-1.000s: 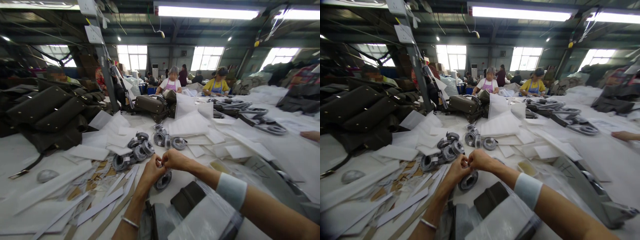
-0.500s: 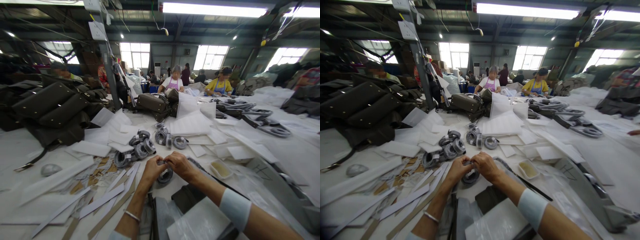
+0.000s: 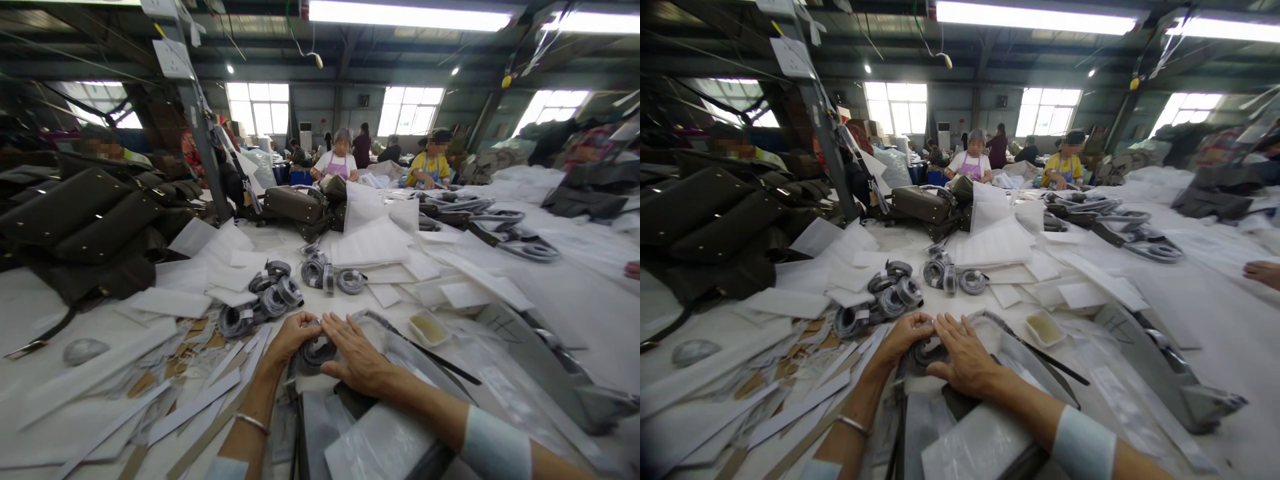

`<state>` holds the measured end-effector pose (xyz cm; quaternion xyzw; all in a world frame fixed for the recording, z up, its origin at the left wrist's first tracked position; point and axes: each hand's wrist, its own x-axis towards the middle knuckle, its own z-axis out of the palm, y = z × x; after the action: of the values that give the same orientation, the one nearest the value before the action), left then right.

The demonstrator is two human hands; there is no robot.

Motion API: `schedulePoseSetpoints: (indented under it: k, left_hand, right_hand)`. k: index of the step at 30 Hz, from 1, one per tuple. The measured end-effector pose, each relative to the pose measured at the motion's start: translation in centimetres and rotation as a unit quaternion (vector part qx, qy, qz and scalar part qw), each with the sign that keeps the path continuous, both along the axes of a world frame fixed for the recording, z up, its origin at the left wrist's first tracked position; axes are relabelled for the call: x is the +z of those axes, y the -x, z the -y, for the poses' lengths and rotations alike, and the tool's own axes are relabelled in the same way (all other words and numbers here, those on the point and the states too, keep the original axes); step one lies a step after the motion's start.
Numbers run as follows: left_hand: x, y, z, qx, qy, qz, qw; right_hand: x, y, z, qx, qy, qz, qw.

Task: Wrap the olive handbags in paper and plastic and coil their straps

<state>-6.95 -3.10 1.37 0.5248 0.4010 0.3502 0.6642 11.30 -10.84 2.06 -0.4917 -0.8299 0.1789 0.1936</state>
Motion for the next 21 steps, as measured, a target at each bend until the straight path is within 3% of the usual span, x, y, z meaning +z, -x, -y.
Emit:
schedulePoseSetpoints:
  k: [3, 5, 8, 11, 13, 15, 16, 18, 21]
  left_hand:
    - [0.2, -0.3, 0.1, 0.008, -0.001, -0.009, 1.0]
    - [0.3, -0.4, 0.2, 0.019, 0.0, -0.017, 1.0]
    - [0.4, -0.4, 0.1, 0.043, 0.003, -0.026, 0.999]
    - [0.6, -0.4, -0.1, 0.06, 0.006, -0.031, 0.998]
    - [0.9, -0.4, -0.1, 0.059, 0.009, -0.033, 0.998]
    - [1.2, -0.3, 0.0, 0.046, 0.012, -0.032, 0.998]
    - [1.3, -0.3, 0.0, 0.038, 0.012, -0.031, 0.999]
    - [1.1, -0.2, -0.1, 0.046, 0.02, -0.046, 0.998]
    - [0.3, -0.4, -0.7, 0.093, 0.025, -0.047, 0.994]
  right_hand:
    - [1.1, -0.9, -0.2, -0.012, 0.084, -0.136, 0.987]
    - [2.3, -1.8, 0.2, -0.045, 0.094, -0.205, 0.973]
    - [4.3, -4.8, 2.2, -0.112, 0.037, -0.224, 0.967]
    - [5.9, -10.9, 5.5, -0.223, -0.02, -0.187, 0.957]
    - [6.2, -16.6, 8.3, -0.359, -0.035, -0.15, 0.92]
    - [6.2, -22.3, 11.2, -0.51, -0.043, -0.113, 0.852]
    - [6.2, -24.9, 12.8, -0.553, -0.047, -0.108, 0.825]
    - [5.9, -28.9, 15.6, -0.6, -0.017, -0.13, 0.789]
    - [5.2, -32.4, 18.4, -0.637, 0.051, -0.188, 0.746]
